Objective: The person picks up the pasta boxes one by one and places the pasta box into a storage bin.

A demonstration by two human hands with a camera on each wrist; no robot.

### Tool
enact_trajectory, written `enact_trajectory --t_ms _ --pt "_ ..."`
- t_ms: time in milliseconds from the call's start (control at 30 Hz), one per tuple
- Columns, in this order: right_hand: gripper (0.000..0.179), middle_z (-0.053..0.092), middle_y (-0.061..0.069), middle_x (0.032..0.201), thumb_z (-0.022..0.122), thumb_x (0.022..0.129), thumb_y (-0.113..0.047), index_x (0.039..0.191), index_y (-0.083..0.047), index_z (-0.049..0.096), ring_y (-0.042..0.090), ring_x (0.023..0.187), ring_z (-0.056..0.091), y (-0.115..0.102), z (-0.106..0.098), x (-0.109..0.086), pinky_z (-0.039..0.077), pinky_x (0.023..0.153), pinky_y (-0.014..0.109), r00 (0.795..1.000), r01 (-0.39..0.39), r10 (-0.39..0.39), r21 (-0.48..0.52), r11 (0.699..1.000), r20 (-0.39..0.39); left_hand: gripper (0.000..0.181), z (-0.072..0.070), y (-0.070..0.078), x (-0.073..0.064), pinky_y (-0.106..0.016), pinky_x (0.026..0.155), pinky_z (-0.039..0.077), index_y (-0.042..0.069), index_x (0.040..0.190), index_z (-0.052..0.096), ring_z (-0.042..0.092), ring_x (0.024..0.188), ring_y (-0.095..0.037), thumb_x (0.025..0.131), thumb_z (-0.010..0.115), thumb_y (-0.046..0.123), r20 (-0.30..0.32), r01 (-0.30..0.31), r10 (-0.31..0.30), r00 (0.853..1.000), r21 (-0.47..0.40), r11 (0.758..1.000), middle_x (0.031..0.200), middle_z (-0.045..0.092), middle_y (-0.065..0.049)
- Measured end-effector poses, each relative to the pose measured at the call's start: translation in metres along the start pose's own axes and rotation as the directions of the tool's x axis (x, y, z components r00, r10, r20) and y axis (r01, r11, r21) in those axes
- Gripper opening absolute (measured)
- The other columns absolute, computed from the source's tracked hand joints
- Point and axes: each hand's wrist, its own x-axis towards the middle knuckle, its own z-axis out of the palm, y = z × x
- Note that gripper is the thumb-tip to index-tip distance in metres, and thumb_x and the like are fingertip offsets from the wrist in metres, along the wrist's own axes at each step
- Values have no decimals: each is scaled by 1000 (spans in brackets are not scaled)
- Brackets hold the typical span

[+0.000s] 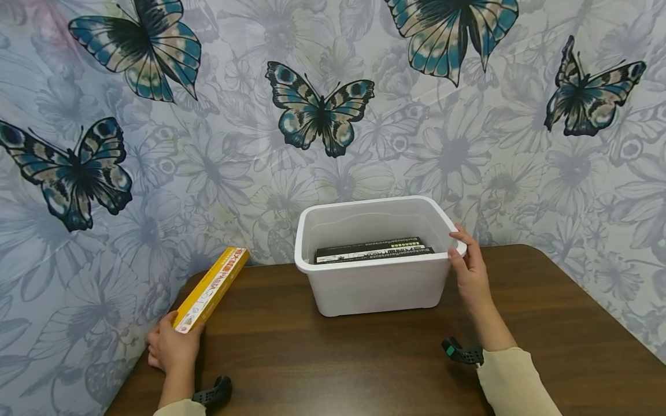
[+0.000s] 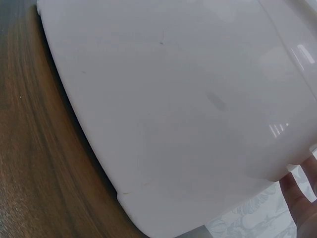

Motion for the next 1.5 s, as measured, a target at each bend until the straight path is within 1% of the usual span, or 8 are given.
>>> enact_trajectory --t_ms 300,467,633,833,967,1067,1167,1500 --pt "40 25 10 166 49 102 -7 140 1 42 19 151 26 1 0 0 35 102 11 1000 5 -5 23 1000 -4 78 2 -2 3 -68 106 13 7 149 38 30 130 -55 82 77 17 0 -28 28 1000 18 999 140 36 -34" --pt "39 24 9 166 49 103 -8 140 0 42 20 151 25 1 1 1 34 102 10 1000 0 0 25 1000 -2 81 3 -1 6 -67 108 19 8 151 38 31 135 -51 82 79 19 -38 -54 50 998 -102 993 146 34 -32" --pt "40 27 7 165 49 103 -7 141 1 41 19 149 28 1 1 0 35 102 11 1000 -1 1 24 1000 -4 83 2 0 5 -53 117 28 12 153 36 32 140 -43 84 80 22 -61 -30 13 998 -288 957 151 29 -24" --pt "40 27 8 165 48 103 -6 141 1 40 18 147 31 1 1 0 35 101 12 1000 5 -5 38 999 -6 79 3 6 2 -31 115 38 21 152 34 29 146 -26 86 78 20 -59 15 -55 997 -534 845 158 25 -11" --pt "40 26 9 165 48 103 -6 141 1 40 18 147 30 1 0 0 35 101 12 1000 5 -5 41 999 0 78 3 10 2 -14 87 53 25 151 31 38 138 -24 87 76 17 -48 28 -83 995 -681 731 152 30 -3" --pt "40 25 11 166 48 103 -6 141 2 39 19 148 29 0 0 0 35 102 12 1000 5 -6 50 999 5 75 2 12 2 -13 71 55 23 150 31 45 127 -20 89 74 14 -57 13 -83 995 -747 665 145 32 1" --pt "40 24 11 166 48 103 -6 141 2 40 19 149 28 0 1 0 35 102 12 1000 6 -6 55 998 9 72 2 13 2 -16 68 57 23 149 31 45 123 -18 91 71 11 -64 0 -82 995 -786 618 141 31 1" --pt "39 25 11 166 49 103 -6 141 1 41 19 150 27 0 0 0 35 102 11 1000 -1 1 45 999 -1 73 0 18 2 -16 72 56 24 147 35 45 121 -17 88 72 3 -73 -5 -111 991 -857 516 139 33 2"
